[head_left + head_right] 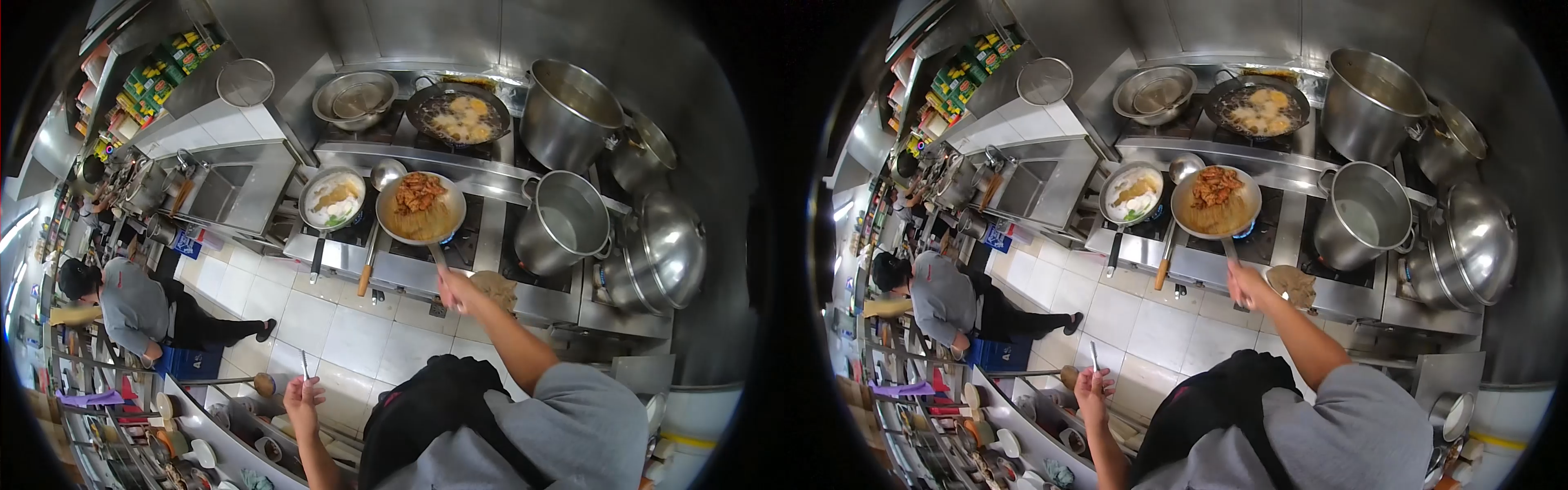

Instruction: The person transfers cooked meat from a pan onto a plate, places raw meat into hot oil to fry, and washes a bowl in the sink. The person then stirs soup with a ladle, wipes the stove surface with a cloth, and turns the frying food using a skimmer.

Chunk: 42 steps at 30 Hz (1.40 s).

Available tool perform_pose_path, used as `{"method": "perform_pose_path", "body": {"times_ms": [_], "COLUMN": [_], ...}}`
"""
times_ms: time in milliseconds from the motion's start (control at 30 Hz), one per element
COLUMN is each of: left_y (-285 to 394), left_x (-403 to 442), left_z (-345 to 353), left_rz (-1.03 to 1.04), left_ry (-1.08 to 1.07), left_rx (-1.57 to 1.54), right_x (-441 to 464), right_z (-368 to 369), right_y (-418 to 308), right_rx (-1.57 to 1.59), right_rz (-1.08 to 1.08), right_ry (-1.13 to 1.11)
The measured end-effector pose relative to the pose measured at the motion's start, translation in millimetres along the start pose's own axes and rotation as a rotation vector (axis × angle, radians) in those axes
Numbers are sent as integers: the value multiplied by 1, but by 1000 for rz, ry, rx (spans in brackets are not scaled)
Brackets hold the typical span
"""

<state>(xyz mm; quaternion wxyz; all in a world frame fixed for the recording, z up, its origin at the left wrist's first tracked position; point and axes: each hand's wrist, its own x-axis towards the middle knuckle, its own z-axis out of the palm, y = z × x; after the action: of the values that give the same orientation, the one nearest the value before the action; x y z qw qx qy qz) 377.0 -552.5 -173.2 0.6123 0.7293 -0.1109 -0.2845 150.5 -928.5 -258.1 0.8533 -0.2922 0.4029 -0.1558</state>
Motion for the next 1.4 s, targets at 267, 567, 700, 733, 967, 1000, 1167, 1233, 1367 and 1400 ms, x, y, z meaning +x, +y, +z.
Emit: {"method": "perform_pose_path", "body": {"times_ms": [267, 567, 700, 733, 967, 1000, 1167, 1233, 1367, 1400], "left_y": [-31, -21, -36, -38, -25, -23, -49, -58, -57, -53], "left_x": [-23, -6, -17, -14, 0, 2, -15, -18, -9, -5], "left_z": [-1, 12, 12, 14, 28, 29, 22, 23, 27, 30], "left_rz": [-138, -82, -154, -155, -123, -113, -181, -240, -254, -241], "left_ry": [-20, -35, -86, -97, -142, -132, -109, -116, -157, -154], "left_rx": [-26, 4, 17, 21, 89, 82, 36, 55, 38, 50], "right_x": [-18, -71, -25, -3, -18, -43, -43, -17, 21, 22], "right_z": [-2, -13, -19, -19, -6, -6, -18, -16, -10, -8], "right_y": [14, 48, 20, 7, 14, 27, 45, 26, -6, -8], "right_rx": [56, 6, -130, -135, -84, -181, -55, -51, 19, -1], "right_rz": [54, 20, -74, -93, -96, -112, -37, -1, -43, -61], "right_ry": [18, -6, 6, 1, -3, 67, 12, -25, -72, -108]}}
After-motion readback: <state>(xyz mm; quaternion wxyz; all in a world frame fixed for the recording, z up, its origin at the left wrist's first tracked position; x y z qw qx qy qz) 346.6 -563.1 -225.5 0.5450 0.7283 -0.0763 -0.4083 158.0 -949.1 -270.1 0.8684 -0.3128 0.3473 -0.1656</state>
